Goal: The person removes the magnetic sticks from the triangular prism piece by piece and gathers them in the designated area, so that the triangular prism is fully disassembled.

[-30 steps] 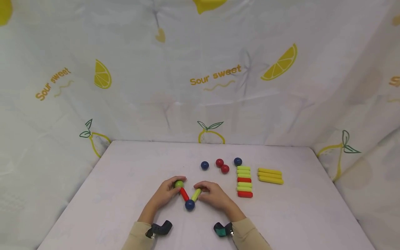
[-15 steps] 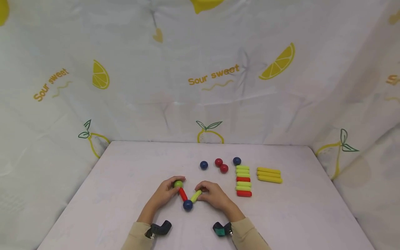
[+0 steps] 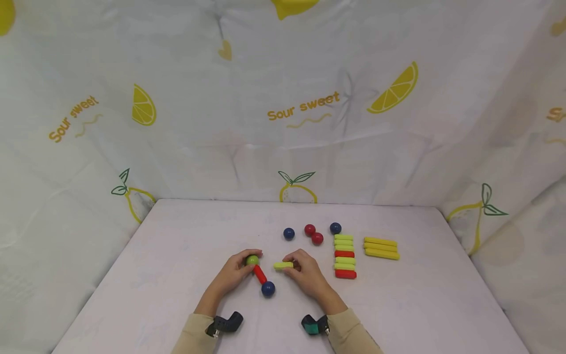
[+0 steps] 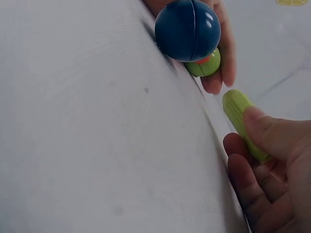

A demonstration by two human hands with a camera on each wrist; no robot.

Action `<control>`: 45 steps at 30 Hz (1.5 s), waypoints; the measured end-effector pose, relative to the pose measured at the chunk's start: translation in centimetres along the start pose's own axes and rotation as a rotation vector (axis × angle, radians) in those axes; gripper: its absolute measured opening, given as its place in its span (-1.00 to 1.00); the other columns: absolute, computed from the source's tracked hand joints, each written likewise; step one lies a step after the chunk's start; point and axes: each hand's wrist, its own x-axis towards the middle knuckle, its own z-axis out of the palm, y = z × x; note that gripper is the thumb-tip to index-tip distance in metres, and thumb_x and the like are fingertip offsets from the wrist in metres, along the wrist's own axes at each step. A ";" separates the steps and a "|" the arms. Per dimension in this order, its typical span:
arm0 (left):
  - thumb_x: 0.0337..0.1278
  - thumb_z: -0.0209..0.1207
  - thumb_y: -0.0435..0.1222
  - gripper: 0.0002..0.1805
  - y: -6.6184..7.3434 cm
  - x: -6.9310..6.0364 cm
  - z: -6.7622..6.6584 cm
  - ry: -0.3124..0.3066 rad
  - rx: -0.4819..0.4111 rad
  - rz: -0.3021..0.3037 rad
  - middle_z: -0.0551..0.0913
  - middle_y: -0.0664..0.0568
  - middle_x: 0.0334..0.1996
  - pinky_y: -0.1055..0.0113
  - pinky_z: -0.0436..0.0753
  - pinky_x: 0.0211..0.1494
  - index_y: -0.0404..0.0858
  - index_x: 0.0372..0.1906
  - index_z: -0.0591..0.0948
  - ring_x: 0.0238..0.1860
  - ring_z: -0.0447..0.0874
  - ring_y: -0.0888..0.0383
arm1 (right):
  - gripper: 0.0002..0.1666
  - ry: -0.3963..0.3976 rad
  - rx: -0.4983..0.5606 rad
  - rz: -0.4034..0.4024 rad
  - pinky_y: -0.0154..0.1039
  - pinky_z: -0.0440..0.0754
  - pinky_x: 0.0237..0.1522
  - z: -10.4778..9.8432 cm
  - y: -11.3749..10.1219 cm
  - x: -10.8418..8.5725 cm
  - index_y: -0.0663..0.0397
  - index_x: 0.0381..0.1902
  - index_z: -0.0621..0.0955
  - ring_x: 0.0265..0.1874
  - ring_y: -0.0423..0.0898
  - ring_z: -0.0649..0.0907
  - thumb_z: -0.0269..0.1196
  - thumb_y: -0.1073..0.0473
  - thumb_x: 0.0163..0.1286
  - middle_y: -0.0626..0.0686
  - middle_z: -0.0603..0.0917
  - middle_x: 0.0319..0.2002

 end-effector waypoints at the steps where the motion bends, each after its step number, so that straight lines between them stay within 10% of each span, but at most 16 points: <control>1: 0.23 0.10 -0.39 -0.62 0.0 0.0 0.0 0.002 0.004 0.006 0.59 0.00 0.12 0.10 0.36 0.35 -0.20 0.16 0.52 0.26 0.43 0.00 | -0.79 0.020 0.000 0.011 -0.43 0.52 -0.26 0.0 0.1 0.0 -0.11 -0.20 0.63 -0.33 -0.23 0.47 0.35 0.18 0.19 -0.18 0.55 -0.30; 13: 0.18 0.22 -0.23 -0.66 -0.2 0.0 0.9 0.120 0.101 0.041 0.64 0.00 0.01 0.16 0.52 0.20 -0.22 0.04 0.59 0.10 0.56 0.03 | -0.68 0.090 0.086 0.167 -0.37 0.63 -0.07 -2.6 0.0 -1.2 -0.05 -0.01 0.63 -0.08 -0.10 0.64 0.31 0.21 0.25 -0.06 0.64 -0.04; 22: 0.09 0.29 -0.16 -0.69 -0.2 0.1 1.1 0.158 0.121 -0.003 0.63 0.07 -0.09 0.20 0.56 0.11 -0.16 -0.07 0.60 -0.02 0.56 0.12 | -0.67 0.094 -0.042 0.282 -0.46 0.61 -0.14 -6.9 1.2 -4.6 -0.08 0.00 0.62 -0.12 -0.13 0.62 0.30 0.10 0.26 -0.07 0.66 -0.07; 38: 0.05 0.32 -0.13 -0.67 0.2 0.1 0.7 0.143 0.109 -0.069 0.61 0.09 -0.12 0.24 0.55 0.10 -0.16 -0.09 0.59 -0.06 0.53 0.17 | -0.69 0.154 -0.194 0.337 -0.50 0.59 -0.25 -10.8 3.3 -9.3 0.07 -0.06 0.62 -0.22 -0.27 0.62 0.33 0.18 0.23 0.09 0.67 -0.06; 45: 0.05 0.32 -0.13 -0.67 -0.2 0.1 0.7 0.145 0.104 -0.071 0.62 0.08 -0.09 0.18 0.54 0.13 -0.13 -0.08 0.59 -0.03 0.54 0.15 | -0.70 0.222 -0.290 0.236 -0.46 0.60 -0.34 -10.3 4.2 -9.4 0.04 -0.12 0.64 -0.33 -0.35 0.55 0.38 0.22 0.15 -0.01 0.65 -0.19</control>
